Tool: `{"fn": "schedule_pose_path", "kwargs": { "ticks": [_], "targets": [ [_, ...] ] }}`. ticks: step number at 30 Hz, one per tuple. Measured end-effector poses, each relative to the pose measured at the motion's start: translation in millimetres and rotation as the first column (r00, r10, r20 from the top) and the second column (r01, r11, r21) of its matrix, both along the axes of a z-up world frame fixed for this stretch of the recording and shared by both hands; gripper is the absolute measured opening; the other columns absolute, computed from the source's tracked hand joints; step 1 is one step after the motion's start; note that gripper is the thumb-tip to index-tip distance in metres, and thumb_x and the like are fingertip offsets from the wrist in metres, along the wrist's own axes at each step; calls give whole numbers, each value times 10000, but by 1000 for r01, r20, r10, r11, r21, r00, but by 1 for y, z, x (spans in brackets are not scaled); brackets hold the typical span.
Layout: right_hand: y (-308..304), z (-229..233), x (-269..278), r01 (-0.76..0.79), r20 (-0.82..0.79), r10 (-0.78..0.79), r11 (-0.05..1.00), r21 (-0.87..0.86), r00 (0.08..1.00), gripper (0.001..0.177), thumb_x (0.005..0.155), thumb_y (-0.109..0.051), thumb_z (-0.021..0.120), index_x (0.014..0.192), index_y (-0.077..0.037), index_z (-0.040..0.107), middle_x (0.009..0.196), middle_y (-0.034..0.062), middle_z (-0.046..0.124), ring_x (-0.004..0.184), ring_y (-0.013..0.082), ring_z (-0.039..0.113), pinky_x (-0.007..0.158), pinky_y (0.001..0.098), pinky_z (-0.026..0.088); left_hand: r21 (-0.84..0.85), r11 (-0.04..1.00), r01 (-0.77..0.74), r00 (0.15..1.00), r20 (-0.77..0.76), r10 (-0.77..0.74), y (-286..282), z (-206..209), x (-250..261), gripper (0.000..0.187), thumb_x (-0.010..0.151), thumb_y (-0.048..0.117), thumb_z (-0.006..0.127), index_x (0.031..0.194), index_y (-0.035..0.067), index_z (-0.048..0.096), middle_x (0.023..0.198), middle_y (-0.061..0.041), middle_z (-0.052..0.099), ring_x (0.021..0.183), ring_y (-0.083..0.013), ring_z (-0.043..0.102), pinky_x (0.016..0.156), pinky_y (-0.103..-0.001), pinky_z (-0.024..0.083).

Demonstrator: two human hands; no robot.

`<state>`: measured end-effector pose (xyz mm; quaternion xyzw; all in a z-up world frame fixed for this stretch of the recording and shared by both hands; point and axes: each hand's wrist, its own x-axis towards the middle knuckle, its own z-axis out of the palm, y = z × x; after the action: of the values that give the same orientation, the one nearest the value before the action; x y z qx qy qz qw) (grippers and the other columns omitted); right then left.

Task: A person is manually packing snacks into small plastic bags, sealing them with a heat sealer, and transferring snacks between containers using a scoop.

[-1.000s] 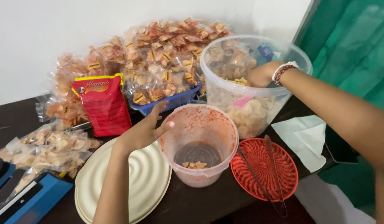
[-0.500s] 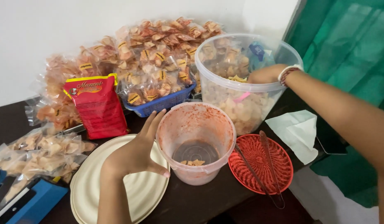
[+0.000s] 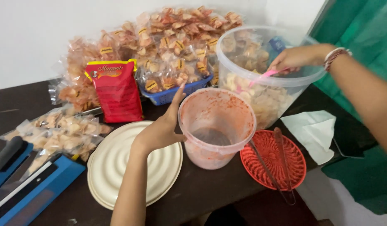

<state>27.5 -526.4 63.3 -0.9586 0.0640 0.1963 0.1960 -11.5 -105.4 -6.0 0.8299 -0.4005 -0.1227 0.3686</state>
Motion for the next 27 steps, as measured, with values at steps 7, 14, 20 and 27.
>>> {"fn": "schedule_pose_path", "kwargs": {
  "ticks": [7, 14, 20, 27],
  "targets": [
    [1, 6, -13, 56, 119, -67, 994, 93, 991, 282, 947, -87, 451, 1004, -1, 713, 638, 59, 430, 547, 159, 283, 495, 298, 221, -187, 964, 189, 981, 70, -179, 1, -15, 13, 1266, 660, -6, 804, 1460, 148, -165, 1541, -177, 220, 1386, -303, 340, 1056, -344, 343],
    [-6, 18, -22, 76, 142, -94, 989, 129, 985, 277, 983, -108, 462, 946, 39, 694, 640, 82, 445, 515, 146, 255, 459, 276, 197, -243, 954, 177, 984, 63, -167, 0, -9, 6, 1271, 668, 18, 822, 1462, 206, -151, 1513, -197, 246, 1173, -275, 565, 881, -347, 508],
    [-11, 42, -34, 115, 265, -130, 991, 73, 955, 353, 998, -142, 467, 714, 10, 610, 586, 32, 337, 509, 148, 218, 450, 289, 200, -205, 973, 107, 994, 15, -106, 0, -4, 2, 1265, 651, 31, 819, 1464, 235, -129, 1530, -198, 233, 1232, -306, 525, 854, -349, 528],
    [49, 89, -70, 152, 283, -143, 988, -10, 948, 258, 1006, -84, 461, 1088, -14, 695, 637, 94, 442, 556, 183, 312, 506, 306, 252, -181, 980, 85, 996, 44, -78, 0, -6, 5, 1314, 619, 69, 860, 1465, 235, -132, 1542, -197, 234, 1135, -291, 557, 799, -324, 476]
  ]
}}
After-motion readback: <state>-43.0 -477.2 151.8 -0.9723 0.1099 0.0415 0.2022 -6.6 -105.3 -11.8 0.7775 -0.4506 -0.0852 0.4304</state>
